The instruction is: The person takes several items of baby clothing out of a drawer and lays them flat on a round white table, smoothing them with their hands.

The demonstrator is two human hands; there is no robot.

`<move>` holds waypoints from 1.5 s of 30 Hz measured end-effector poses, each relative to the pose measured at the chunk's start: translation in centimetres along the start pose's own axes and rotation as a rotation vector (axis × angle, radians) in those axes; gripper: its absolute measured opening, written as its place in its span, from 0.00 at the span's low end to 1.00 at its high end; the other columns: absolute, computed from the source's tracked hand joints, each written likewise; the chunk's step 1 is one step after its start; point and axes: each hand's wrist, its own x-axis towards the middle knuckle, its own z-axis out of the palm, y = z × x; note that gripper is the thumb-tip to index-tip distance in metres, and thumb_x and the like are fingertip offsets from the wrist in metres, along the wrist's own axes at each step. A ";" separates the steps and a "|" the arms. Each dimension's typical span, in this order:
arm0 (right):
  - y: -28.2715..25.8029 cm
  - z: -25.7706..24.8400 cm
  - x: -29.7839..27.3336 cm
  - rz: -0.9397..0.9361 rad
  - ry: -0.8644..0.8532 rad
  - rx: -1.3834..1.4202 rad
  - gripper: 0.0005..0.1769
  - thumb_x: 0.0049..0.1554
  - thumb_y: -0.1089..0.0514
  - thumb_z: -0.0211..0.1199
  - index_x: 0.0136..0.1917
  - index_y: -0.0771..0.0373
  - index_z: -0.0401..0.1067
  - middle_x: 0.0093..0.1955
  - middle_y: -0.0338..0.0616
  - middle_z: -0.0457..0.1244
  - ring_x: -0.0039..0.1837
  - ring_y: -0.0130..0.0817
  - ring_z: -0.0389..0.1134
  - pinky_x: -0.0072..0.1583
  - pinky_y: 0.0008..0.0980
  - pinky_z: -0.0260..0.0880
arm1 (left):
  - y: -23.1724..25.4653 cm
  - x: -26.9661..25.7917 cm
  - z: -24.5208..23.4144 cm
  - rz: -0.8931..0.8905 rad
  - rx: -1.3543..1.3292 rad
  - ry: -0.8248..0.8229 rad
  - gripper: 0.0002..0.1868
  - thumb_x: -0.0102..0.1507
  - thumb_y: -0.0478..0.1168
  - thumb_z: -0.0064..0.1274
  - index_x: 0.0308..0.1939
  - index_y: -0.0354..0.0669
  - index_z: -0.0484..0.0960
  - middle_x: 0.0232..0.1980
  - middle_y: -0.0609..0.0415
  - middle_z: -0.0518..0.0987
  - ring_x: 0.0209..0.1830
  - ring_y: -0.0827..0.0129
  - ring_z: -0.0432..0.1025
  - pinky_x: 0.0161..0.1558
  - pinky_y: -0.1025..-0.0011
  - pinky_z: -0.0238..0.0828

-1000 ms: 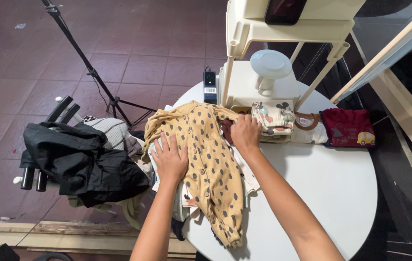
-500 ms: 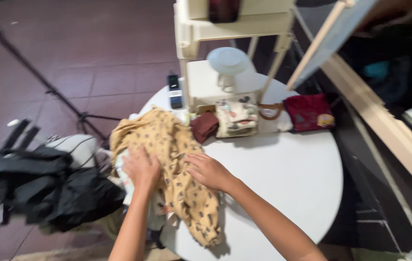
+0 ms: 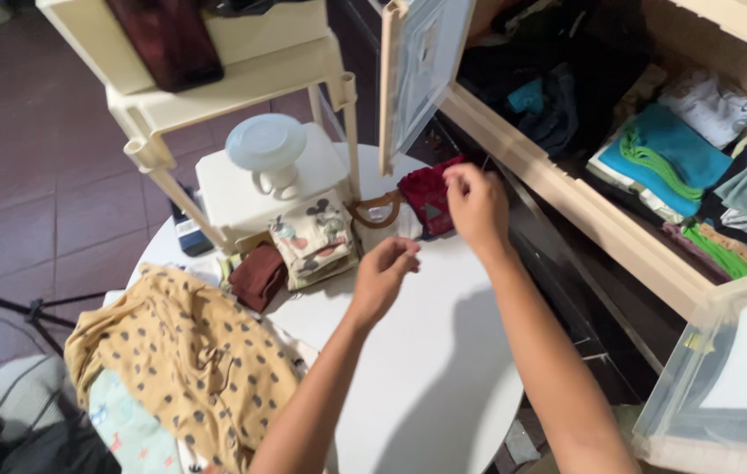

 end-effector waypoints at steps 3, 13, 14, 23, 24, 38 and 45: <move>4.7 0.9 5.3 -0.064 0.139 -0.181 0.04 0.61 0.61 0.63 0.48 0.61 0.78 0.50 0.47 0.71 0.55 0.49 0.69 0.59 0.44 0.67 | -1.4 2.6 3.2 -0.059 -0.142 -0.031 0.08 0.68 0.35 0.50 0.48 0.33 0.78 0.40 0.55 0.79 0.40 0.72 0.74 0.46 0.71 0.73; 15.4 4.3 13.6 -0.181 -0.057 -0.673 0.17 0.56 0.55 0.60 0.56 0.52 0.81 0.80 0.59 0.51 0.78 0.67 0.39 0.73 0.63 0.34 | -2.8 0.3 -1.0 -0.212 -0.063 0.011 0.08 0.67 0.36 0.51 0.46 0.35 0.79 0.40 0.56 0.79 0.40 0.72 0.74 0.46 0.73 0.72; 15.7 4.5 13.9 -0.129 -0.134 -0.629 0.18 0.57 0.56 0.59 0.59 0.53 0.79 0.76 0.54 0.55 0.77 0.66 0.41 0.73 0.66 0.31 | -3.0 0.2 -1.9 -0.210 -0.062 0.013 0.08 0.67 0.36 0.51 0.46 0.35 0.79 0.40 0.56 0.79 0.40 0.72 0.74 0.46 0.73 0.72; 16.7 3.3 13.3 -0.120 -0.129 -0.551 0.25 0.52 0.66 0.60 0.63 0.60 0.75 0.68 0.44 0.65 0.74 0.51 0.54 0.77 0.46 0.49 | -3.8 -1.9 -4.1 -0.233 -0.046 0.104 0.08 0.68 0.37 0.50 0.45 0.33 0.79 0.38 0.54 0.79 0.39 0.72 0.73 0.45 0.73 0.72; 16.4 3.2 13.0 -0.131 -0.139 -0.504 0.27 0.52 0.68 0.60 0.65 0.62 0.74 0.69 0.45 0.64 0.73 0.51 0.55 0.76 0.43 0.52 | -3.8 -2.4 -4.0 -0.257 -0.040 0.082 0.08 0.68 0.36 0.49 0.46 0.33 0.79 0.39 0.54 0.79 0.39 0.72 0.73 0.45 0.73 0.71; -1.9 -5.6 -0.4 0.250 -0.339 0.676 0.30 0.60 0.68 0.55 0.75 0.68 0.63 0.80 0.44 0.53 0.69 0.30 0.57 0.70 0.27 0.56 | -0.3 -5.5 -1.7 -0.234 -0.079 0.071 0.10 0.69 0.37 0.49 0.49 0.33 0.78 0.44 0.55 0.78 0.43 0.71 0.73 0.49 0.71 0.73; -10.2 -11.8 -10.9 0.192 -0.557 0.775 0.25 0.62 0.65 0.54 0.72 0.74 0.67 0.80 0.51 0.54 0.82 0.37 0.51 0.75 0.37 0.50 | 2.8 -7.1 -2.0 0.260 0.375 0.138 0.39 0.57 0.35 0.61 0.71 0.34 0.63 0.62 0.46 0.70 0.62 0.58 0.64 0.58 0.62 0.63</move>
